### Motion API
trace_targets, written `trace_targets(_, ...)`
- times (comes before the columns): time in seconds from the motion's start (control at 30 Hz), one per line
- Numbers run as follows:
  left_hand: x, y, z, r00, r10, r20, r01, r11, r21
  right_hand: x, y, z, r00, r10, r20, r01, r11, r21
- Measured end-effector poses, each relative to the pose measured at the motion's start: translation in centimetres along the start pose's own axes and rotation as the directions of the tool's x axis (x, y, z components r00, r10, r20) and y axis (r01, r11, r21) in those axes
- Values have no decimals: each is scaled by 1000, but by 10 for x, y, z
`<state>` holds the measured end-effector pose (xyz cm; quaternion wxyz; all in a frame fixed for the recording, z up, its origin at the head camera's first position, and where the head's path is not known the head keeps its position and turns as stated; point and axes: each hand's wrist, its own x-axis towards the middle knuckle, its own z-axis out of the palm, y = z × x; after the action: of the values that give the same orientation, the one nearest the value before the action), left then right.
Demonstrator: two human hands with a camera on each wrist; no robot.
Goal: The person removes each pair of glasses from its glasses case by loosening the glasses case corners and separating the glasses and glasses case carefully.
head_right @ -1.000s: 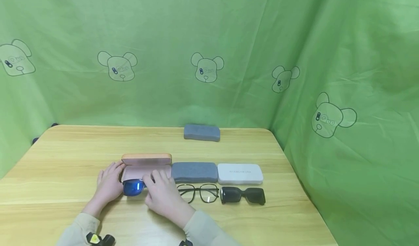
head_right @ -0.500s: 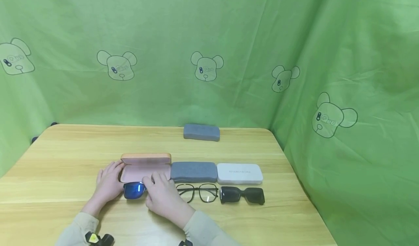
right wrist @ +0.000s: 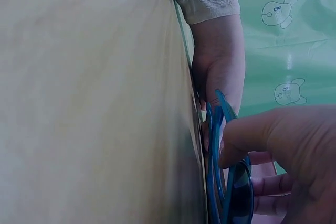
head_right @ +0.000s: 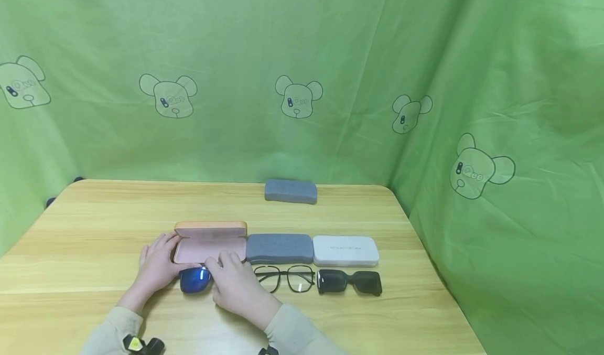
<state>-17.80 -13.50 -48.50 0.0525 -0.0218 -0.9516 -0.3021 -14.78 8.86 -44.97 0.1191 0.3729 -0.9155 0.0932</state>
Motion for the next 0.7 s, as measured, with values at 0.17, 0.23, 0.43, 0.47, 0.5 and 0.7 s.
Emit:
trace_targets(0.17,0,0,1,1000,3,1,-3,1000,1,-1,0,1,1000,-4,22,4,1000,6)
trace_targets(0.23,0,-1,0,1000,3,2,-3,1000,-4,-1,1,0,999,0,33,-1,1000,8)
trace_targets(0.43,1,-1,0,1000,8,-1,-8,1000,-7,0,2,-1,997,21,73,-22,1000,13)
trace_targets(0.47,1,-1,0,1000,10,-2,-10,1000,-6,0,2,-1,996,26,84,-28,999,16)
trace_targets(0.5,1,-1,0,1000,11,-3,-11,1000,-7,0,3,-1,995,31,94,-33,999,17)
trace_targets(0.7,0,0,0,1000,14,-4,-14,1000,-10,-1,3,-1,992,40,120,-40,999,1)
